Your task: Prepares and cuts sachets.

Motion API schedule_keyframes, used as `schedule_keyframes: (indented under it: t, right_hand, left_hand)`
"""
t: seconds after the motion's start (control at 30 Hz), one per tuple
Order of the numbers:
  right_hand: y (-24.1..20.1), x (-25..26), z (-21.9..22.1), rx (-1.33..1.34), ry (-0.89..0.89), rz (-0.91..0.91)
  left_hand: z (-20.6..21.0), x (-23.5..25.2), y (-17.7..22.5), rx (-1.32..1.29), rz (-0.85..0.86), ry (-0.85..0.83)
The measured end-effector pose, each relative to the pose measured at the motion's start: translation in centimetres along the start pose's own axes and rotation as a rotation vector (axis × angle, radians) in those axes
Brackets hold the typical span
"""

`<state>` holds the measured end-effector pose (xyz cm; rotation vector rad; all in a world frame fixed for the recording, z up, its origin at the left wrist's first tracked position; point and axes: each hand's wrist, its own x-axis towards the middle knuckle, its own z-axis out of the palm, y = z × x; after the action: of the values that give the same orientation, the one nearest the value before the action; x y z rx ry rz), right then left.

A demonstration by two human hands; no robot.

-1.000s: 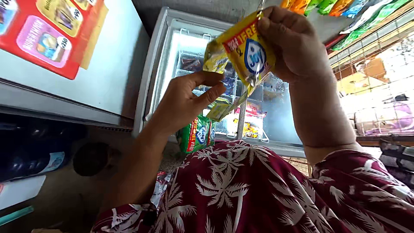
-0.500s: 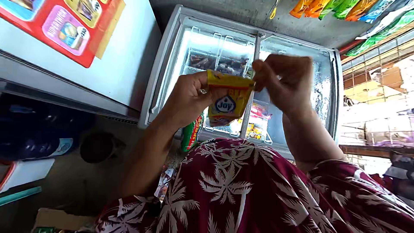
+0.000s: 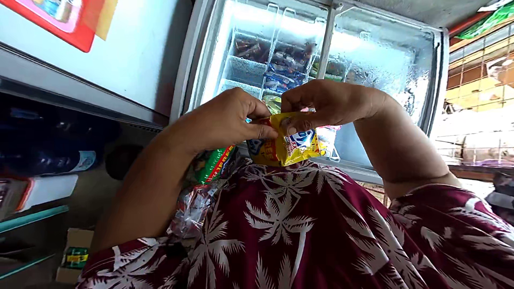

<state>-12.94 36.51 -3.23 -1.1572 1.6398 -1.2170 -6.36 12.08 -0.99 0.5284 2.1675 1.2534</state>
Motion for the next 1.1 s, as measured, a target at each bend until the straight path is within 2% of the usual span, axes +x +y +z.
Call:
schedule_keyframes:
  t: [0.17, 0.33, 0.57, 0.87, 1.1]
  right_hand:
    - [0.2, -0.3, -0.4, -0.029, -0.037, 0.052]
    - [0.1, -0.7, -0.7, -0.063, -0.006, 0.088]
    - [-0.2, -0.2, 0.8, -0.063, -0.069, 0.151]
    - [0.6, -0.2, 1.2, -0.144, 0.065, 0.006]
    - [1.1, -0.4, 1.6, -0.201, 0.162, -0.196]
  left_hand:
    - [0.4, 0.0, -1.0, 0.093, 0.084, 0.007]
    - [0.7, 0.0, -1.0, 0.092, 0.08, 0.053]
    - [1.5, -0.1, -0.3, 0.219, 0.091, 0.119]
    - [2.2, 0.8, -1.3, 0.22, 0.229, 0.193]
    - [2.9, 0.9, -1.9, 0.159, 0.355, 0.315]
